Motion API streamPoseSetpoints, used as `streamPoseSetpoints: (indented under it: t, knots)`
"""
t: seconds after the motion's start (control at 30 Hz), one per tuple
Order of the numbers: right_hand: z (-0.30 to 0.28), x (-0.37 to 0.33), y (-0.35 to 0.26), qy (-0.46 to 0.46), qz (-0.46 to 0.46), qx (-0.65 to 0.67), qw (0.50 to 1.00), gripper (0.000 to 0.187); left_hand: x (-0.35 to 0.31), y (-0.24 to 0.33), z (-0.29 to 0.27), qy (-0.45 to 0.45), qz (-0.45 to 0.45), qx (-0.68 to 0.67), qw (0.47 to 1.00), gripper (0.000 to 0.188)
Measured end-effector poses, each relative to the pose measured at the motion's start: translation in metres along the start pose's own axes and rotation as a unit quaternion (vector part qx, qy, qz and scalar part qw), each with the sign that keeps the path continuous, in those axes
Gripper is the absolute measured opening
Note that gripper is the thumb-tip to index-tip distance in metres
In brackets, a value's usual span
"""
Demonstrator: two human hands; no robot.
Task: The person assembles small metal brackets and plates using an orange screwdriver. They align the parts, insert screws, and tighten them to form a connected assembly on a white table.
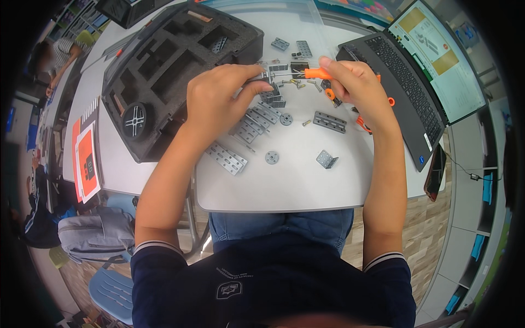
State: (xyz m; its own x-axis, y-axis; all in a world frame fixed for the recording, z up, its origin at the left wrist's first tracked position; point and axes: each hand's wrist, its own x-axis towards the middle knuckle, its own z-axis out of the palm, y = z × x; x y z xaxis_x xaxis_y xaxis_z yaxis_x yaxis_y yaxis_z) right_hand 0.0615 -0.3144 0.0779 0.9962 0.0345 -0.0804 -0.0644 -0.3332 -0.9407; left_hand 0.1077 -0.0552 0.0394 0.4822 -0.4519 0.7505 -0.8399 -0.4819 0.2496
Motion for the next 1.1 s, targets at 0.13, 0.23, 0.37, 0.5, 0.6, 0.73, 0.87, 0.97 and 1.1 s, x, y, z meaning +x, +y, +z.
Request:
streamPoseSetpoints:
  t: [0.13, 0.23, 0.37, 0.5, 0.6, 0.73, 0.87, 0.97, 1.1]
  knots:
    - [0.011, 0.002, 0.007, 0.088, -0.105, -0.028, 0.99, 0.024, 0.0, 0.004, 0.002, -0.002, -0.042, -0.017, 0.999, 0.023]
    - [0.016, 0.006, 0.014, 0.117, -0.218, -0.031, 0.968, 0.017, -0.001, 0.011, 0.002, -0.009, -0.14, -0.074, 0.987, 0.024]
    - [0.012, 0.006, 0.02, 0.104, -0.272, -0.026, 0.956, 0.016, 0.002, 0.011, -0.002, -0.021, -0.21, -0.165, 0.963, 0.025]
    - [0.007, 0.007, 0.021, 0.108, -0.285, -0.052, 0.951, 0.014, 0.002, 0.01, -0.002, -0.053, -0.237, -0.2, 0.949, 0.026]
    - [0.007, 0.008, 0.02, 0.134, -0.269, -0.102, 0.948, 0.021, 0.0, 0.011, -0.001, -0.02, -0.172, -0.121, 0.977, 0.027]
    - [0.008, 0.008, 0.016, 0.113, -0.119, -0.016, 0.986, 0.036, -0.001, 0.01, -0.001, -0.012, -0.082, -0.013, 0.996, 0.026]
    - [0.012, 0.007, 0.012, 0.124, -0.088, -0.003, 0.988, 0.033, -0.001, 0.009, 0.0, 0.001, -0.048, -0.018, 0.999, 0.026]
    - [0.015, 0.006, 0.013, 0.135, -0.181, 0.025, 0.974, 0.021, -0.002, 0.011, 0.001, -0.002, -0.104, -0.066, 0.992, 0.026]
    - [0.015, 0.008, 0.015, 0.123, -0.279, 0.038, 0.952, 0.022, 0.0, 0.009, 0.001, 0.001, -0.169, -0.121, 0.978, 0.032]
